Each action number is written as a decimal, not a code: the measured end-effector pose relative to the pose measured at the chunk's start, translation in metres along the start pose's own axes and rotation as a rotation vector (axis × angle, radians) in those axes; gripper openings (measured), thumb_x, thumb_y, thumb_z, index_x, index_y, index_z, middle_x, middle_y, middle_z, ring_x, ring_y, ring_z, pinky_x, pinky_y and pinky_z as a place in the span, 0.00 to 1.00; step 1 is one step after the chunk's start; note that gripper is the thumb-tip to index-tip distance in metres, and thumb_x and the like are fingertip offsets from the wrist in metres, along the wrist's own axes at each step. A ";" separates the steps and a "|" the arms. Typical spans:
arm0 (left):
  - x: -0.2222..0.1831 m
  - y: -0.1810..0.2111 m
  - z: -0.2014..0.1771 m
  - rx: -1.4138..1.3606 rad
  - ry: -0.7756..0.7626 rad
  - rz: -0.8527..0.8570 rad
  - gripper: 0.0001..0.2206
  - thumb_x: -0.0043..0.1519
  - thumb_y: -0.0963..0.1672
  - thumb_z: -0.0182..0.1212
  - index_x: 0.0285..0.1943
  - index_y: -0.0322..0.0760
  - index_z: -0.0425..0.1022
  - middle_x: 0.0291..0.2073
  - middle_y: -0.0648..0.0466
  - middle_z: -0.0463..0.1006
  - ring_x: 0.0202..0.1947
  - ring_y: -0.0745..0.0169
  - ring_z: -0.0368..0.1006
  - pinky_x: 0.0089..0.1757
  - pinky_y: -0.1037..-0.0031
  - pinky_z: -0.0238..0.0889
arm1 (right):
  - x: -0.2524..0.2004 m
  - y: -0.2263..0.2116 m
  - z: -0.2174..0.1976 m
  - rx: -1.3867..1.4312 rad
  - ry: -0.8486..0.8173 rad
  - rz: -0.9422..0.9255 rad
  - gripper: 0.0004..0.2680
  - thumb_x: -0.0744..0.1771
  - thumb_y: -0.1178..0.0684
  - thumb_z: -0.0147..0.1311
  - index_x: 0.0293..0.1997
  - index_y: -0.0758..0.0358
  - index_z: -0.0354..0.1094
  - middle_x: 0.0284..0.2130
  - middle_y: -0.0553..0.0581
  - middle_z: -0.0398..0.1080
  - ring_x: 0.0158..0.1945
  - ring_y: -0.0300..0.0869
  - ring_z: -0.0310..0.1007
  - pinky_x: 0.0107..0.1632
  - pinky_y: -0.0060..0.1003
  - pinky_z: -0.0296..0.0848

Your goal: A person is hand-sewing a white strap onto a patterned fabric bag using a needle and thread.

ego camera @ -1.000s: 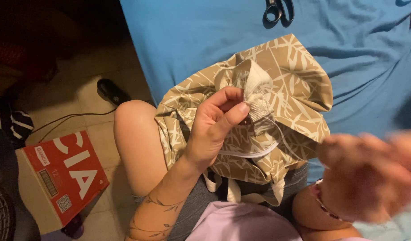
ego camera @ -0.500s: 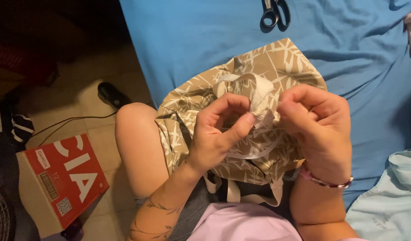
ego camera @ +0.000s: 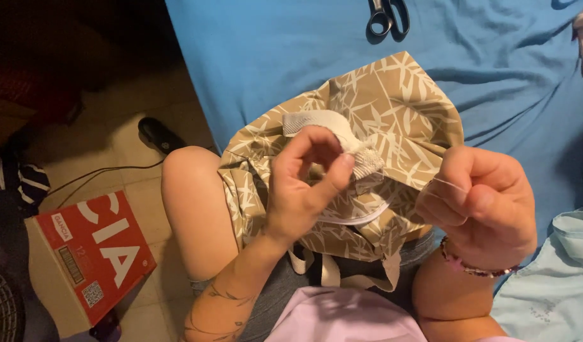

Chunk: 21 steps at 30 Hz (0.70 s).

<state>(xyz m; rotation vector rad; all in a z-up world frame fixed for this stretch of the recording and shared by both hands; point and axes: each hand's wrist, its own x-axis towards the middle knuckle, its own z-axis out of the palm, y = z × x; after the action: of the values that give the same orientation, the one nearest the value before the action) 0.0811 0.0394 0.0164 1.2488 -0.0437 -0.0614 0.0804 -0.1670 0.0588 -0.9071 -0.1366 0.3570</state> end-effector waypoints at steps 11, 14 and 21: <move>0.041 0.064 -0.005 0.322 -0.138 0.344 0.07 0.69 0.44 0.54 0.42 0.35 0.74 0.36 0.51 0.78 0.39 0.60 0.76 0.45 0.70 0.73 | 0.001 0.001 0.010 -0.170 0.015 -0.056 0.09 0.65 0.54 0.52 0.28 0.68 0.57 0.16 0.46 0.47 0.18 0.31 0.42 0.22 0.28 0.41; 0.046 0.077 -0.020 -0.083 -0.280 0.055 0.09 0.70 0.46 0.53 0.43 0.37 0.72 0.31 0.56 0.75 0.28 0.71 0.71 0.32 0.84 0.68 | 0.002 0.004 0.001 -0.146 0.086 -0.002 0.08 0.65 0.56 0.52 0.29 0.69 0.57 0.17 0.46 0.47 0.18 0.31 0.41 0.22 0.27 0.39; 0.037 0.088 -0.026 -0.117 -0.321 -0.074 0.11 0.63 0.45 0.51 0.27 0.41 0.62 0.21 0.62 0.59 0.25 0.73 0.55 0.32 0.81 0.52 | 0.009 0.008 -0.001 -0.198 0.147 -0.015 0.06 0.67 0.56 0.51 0.32 0.68 0.61 0.17 0.45 0.47 0.16 0.28 0.39 0.21 0.24 0.39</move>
<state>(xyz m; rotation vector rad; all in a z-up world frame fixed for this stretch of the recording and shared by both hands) 0.1215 0.0890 0.0914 1.1135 -0.2687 -0.3240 0.0868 -0.1596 0.0516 -1.1242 -0.0439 0.2641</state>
